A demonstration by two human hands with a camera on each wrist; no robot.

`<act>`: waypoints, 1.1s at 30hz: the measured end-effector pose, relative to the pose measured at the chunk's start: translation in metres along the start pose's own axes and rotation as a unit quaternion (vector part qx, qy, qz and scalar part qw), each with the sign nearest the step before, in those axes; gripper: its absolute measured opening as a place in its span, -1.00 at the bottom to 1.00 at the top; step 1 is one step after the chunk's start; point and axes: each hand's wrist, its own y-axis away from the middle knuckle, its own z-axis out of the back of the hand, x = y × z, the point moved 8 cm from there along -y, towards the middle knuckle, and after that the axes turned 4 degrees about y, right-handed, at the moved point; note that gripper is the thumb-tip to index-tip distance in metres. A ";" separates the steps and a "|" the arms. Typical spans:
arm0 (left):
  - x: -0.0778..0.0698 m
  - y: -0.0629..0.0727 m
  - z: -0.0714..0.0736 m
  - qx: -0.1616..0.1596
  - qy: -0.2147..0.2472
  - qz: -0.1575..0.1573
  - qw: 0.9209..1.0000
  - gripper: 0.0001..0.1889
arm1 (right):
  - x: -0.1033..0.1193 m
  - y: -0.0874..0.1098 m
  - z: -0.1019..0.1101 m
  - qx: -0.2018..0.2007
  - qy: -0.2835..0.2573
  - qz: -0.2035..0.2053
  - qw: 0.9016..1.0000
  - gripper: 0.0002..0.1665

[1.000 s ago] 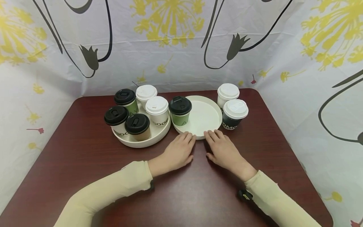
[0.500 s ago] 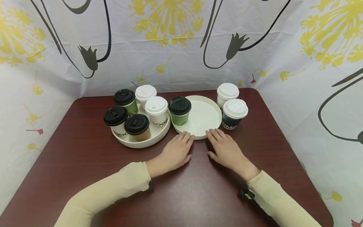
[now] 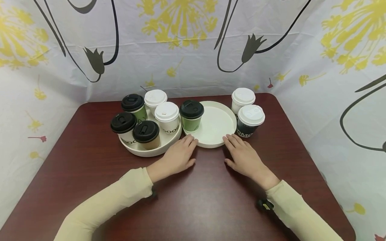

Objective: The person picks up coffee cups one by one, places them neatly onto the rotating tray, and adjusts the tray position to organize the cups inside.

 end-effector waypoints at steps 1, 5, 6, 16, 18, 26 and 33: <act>0.000 0.000 0.000 0.000 0.002 -0.001 1.000 -0.29 | 0.000 0.000 0.000 0.001 -0.001 0.000 1.000 -0.04; 0.000 0.000 0.000 -0.002 0.005 -0.006 1.000 -0.29 | 0.000 0.000 0.001 -0.004 -0.001 0.003 1.000 -0.05; 0.000 0.001 0.000 -0.002 0.006 -0.006 1.000 -0.29 | 0.000 0.000 0.002 -0.005 -0.001 0.005 1.000 -0.06; -0.002 0.002 -0.001 0.006 0.006 -0.003 1.000 -0.26 | -0.006 -0.006 0.028 -0.066 -0.035 0.017 0.997 -0.14; -0.002 0.002 0.000 0.006 0.002 -0.002 1.000 -0.26 | -0.010 -0.008 0.044 -0.103 -0.044 0.018 0.993 -0.17; -0.002 0.003 -0.001 0.002 0.003 -0.002 1.000 -0.25 | -0.043 -0.009 0.092 -0.210 -0.062 -0.037 0.975 -0.23; -0.001 0.003 -0.001 0.002 -0.003 0.001 1.000 -0.25 | -0.074 -0.007 0.096 -0.235 -0.058 -0.096 0.966 -0.15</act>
